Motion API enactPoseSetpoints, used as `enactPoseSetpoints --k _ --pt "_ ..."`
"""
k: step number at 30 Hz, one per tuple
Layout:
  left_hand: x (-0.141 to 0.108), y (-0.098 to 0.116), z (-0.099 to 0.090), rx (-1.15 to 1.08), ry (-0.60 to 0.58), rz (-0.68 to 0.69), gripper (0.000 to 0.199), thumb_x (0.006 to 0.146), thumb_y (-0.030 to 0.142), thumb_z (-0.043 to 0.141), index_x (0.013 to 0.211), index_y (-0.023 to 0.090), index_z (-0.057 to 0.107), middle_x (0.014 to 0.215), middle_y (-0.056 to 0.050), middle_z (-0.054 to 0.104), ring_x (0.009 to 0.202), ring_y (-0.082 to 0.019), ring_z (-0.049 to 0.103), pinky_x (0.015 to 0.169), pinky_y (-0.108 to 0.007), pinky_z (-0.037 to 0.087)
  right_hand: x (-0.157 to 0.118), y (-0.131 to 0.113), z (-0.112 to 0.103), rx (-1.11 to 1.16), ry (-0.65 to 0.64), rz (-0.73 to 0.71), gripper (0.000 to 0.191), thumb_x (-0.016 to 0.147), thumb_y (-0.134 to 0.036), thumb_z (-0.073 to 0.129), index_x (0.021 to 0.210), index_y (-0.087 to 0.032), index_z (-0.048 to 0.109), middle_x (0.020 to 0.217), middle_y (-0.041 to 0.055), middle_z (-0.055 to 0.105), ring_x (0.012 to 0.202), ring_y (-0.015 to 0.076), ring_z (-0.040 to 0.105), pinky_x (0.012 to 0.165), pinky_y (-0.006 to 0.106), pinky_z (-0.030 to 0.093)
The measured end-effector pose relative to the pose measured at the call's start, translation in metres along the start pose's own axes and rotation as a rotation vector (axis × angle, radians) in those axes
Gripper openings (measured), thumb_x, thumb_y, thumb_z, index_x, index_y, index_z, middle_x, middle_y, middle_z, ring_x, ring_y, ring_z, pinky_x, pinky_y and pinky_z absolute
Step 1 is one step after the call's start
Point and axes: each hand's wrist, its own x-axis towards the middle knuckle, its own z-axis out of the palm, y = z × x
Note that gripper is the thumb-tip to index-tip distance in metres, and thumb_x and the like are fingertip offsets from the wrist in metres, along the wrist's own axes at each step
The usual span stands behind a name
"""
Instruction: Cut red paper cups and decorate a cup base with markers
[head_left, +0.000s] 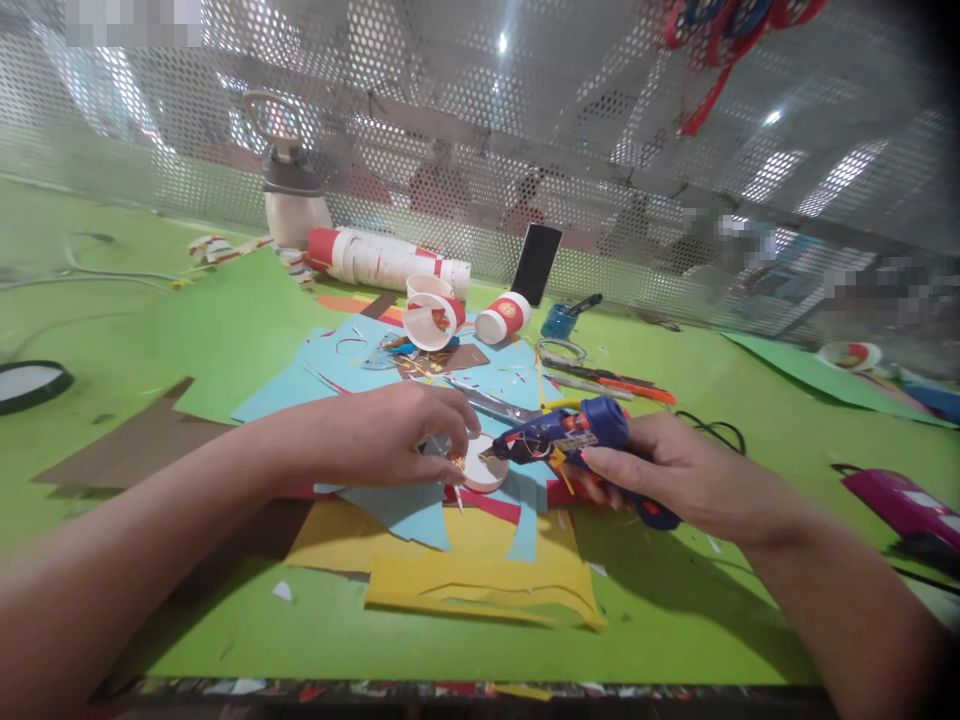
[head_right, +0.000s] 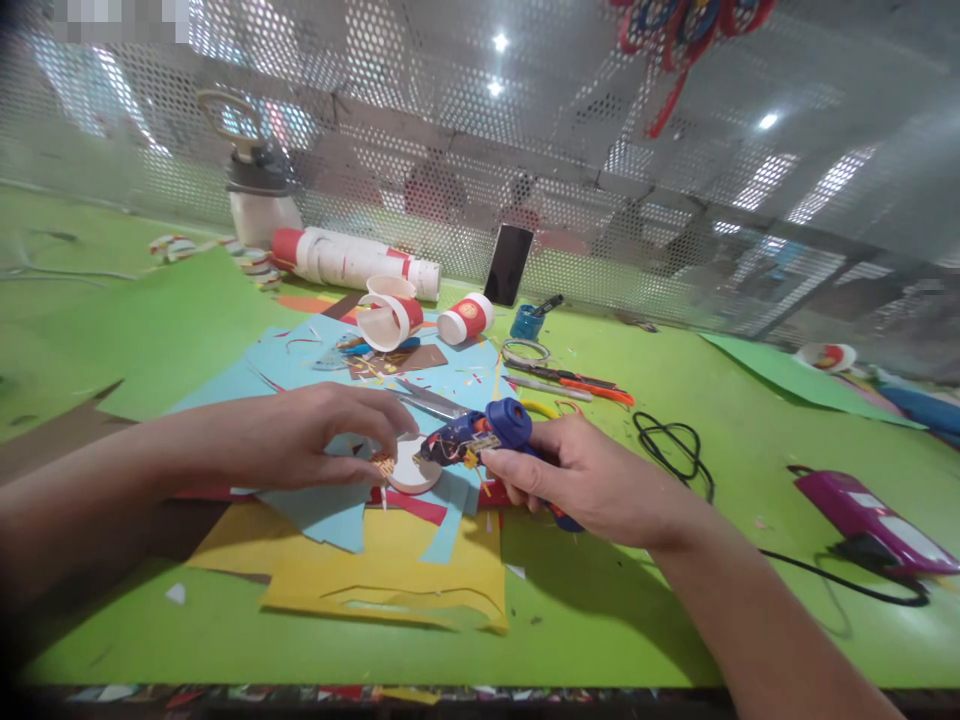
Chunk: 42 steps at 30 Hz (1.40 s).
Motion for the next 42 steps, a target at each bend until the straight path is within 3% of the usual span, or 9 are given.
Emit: enactPoseSetpoints --k 42 --pt "-0.0015 0.0007 -0.0004 -0.011 0.015 0.009 0.016 0.090 0.028 0.061 0.087 0.018 0.073 0.117 -0.008 0.068 0.099 -0.020 0.066 0.086 -0.029 0.049 -0.0007 0.0006 -0.0037 0.001 -0.009 0.000 0.054 0.089 -0.065 0.050 0.069 -0.015 0.060 0.063 0.0014 0.055 0.056 0.0102 0.048 0.050 0.023 0.038"
